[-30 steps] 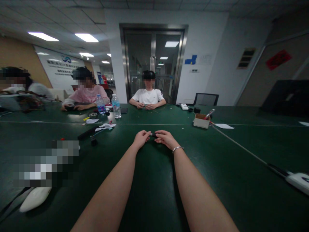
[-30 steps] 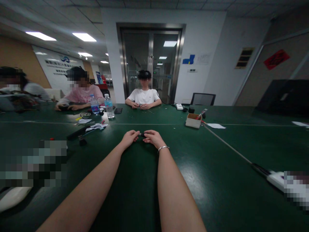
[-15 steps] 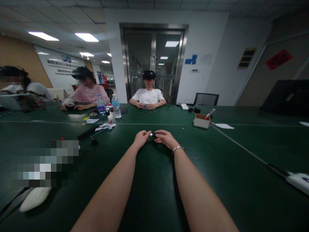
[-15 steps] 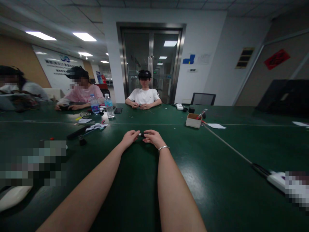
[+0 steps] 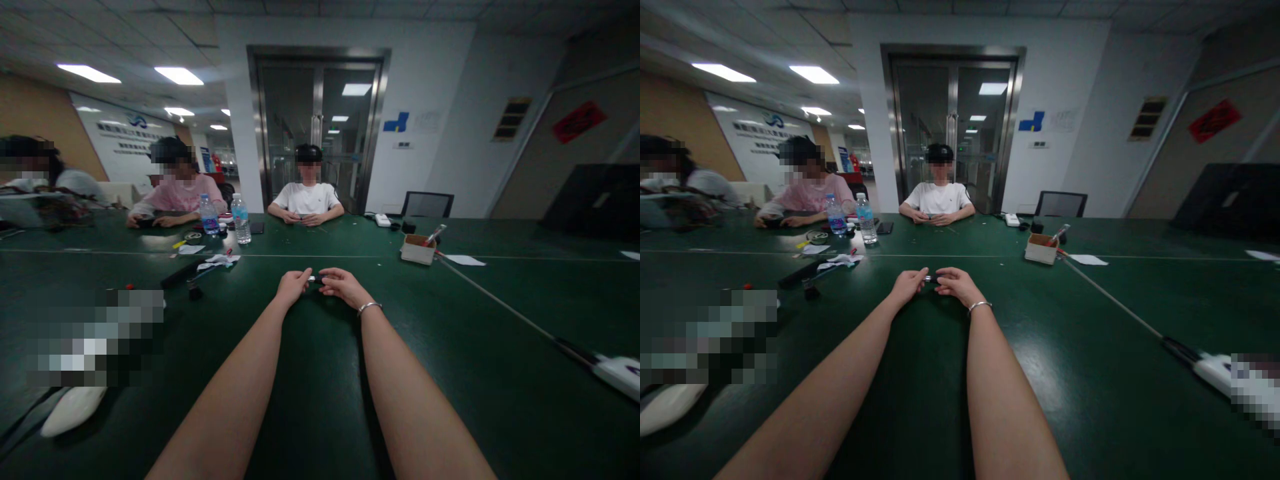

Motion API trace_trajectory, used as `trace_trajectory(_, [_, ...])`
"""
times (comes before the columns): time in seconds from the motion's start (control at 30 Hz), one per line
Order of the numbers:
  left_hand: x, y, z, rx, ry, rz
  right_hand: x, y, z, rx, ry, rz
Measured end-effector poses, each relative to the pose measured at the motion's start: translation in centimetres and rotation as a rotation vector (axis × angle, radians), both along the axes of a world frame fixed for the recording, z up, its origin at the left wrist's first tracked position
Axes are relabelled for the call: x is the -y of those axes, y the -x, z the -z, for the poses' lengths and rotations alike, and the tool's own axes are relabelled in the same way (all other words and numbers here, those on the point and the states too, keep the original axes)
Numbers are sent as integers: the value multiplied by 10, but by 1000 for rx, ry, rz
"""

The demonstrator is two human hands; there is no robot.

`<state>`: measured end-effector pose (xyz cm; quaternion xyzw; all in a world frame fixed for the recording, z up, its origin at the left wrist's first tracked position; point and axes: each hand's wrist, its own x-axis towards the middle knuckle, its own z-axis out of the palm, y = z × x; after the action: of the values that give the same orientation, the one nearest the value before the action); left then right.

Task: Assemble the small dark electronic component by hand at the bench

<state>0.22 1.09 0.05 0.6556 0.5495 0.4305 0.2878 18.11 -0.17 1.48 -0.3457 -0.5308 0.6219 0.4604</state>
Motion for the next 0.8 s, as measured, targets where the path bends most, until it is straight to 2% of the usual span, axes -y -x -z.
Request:
trace_trajectory(0.2, [-1, 0, 1, 18, -28, 5, -1, 0, 1, -3, 8, 4])
trace_trajectory(0.43, [-2, -2, 3, 153, 9, 69, -3, 1, 2, -19, 39, 57])
trace_trajectory(0.8, [7, -4, -4, 295, -13, 159, -5, 1, 2, -33, 55, 80])
